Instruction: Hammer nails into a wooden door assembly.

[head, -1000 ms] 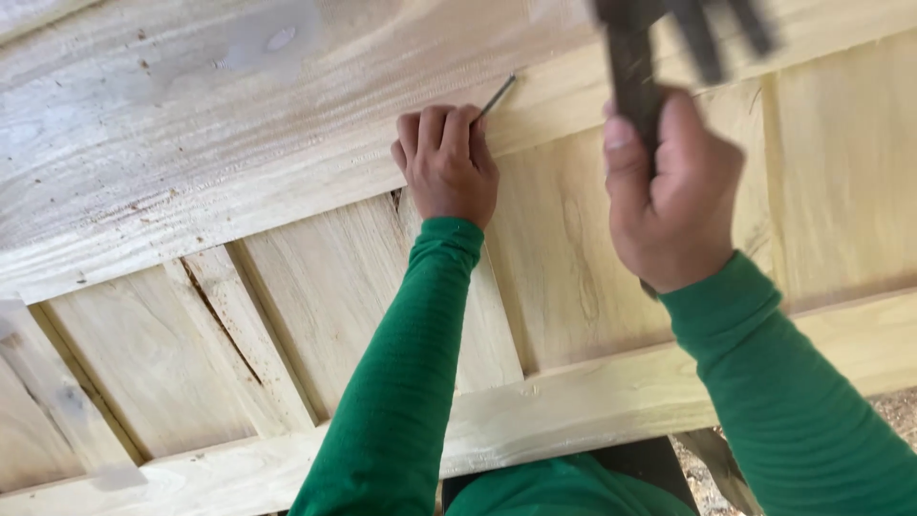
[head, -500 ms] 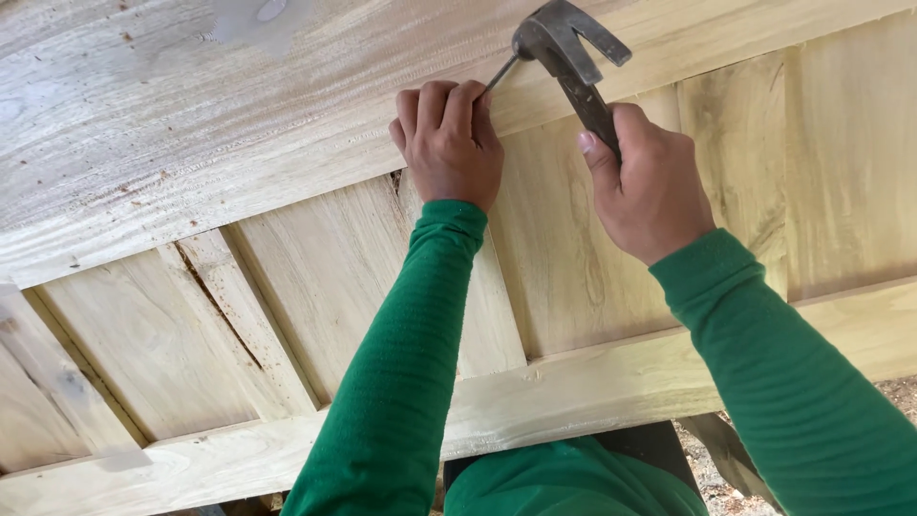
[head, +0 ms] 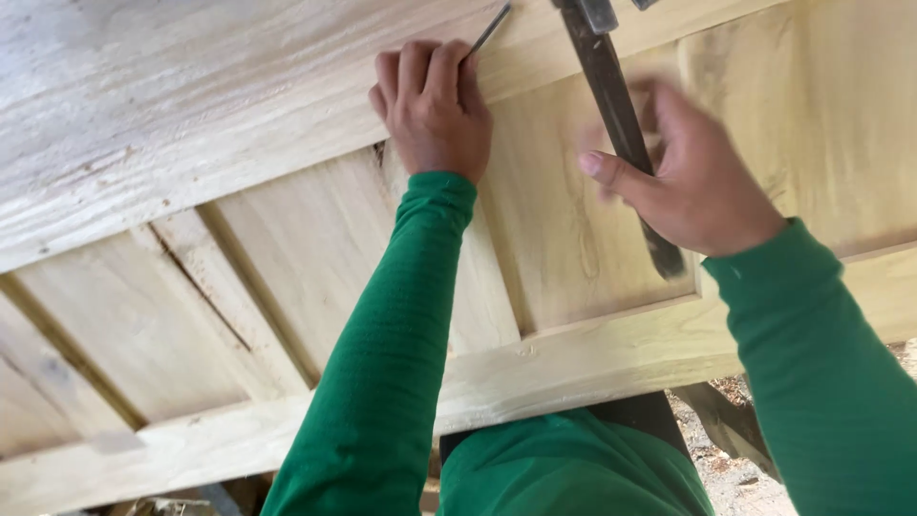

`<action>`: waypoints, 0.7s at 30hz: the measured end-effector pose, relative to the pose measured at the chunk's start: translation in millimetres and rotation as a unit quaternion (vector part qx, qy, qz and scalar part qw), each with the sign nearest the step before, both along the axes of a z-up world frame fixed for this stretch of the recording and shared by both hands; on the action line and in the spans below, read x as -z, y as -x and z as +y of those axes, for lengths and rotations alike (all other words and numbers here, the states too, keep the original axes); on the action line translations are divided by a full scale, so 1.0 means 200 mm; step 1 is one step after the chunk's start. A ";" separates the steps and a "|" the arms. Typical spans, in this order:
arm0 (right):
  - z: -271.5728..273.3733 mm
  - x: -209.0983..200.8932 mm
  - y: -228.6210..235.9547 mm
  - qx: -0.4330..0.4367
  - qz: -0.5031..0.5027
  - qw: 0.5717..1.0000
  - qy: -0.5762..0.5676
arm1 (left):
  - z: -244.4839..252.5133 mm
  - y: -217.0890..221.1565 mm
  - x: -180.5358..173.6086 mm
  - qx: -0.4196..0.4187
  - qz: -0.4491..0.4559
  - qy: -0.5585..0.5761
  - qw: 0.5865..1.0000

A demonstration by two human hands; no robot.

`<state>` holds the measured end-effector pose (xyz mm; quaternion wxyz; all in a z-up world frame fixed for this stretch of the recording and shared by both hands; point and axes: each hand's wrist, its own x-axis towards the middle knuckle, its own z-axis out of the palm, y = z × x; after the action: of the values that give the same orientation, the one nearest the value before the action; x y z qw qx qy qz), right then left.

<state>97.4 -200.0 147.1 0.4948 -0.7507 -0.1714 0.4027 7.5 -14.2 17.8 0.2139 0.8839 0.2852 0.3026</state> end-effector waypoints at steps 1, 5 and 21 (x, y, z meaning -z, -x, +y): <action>-0.05 0.10 0.07 -0.003 0.006 1.000 -0.001 | 0.00 0.03 -0.01 -0.003 0.006 -0.001 1.000; -0.11 0.24 0.14 0.072 -0.098 0.991 0.060 | -0.01 -0.06 0.00 0.020 -0.024 0.002 1.000; -0.09 0.26 0.17 0.022 -0.187 0.975 0.117 | -0.02 -0.03 0.03 0.011 -0.020 0.004 1.000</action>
<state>64.0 -217.3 95.2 0.3712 -0.8690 -0.1963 0.2618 12.5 -17.3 12.8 0.2260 0.8799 0.2726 0.3168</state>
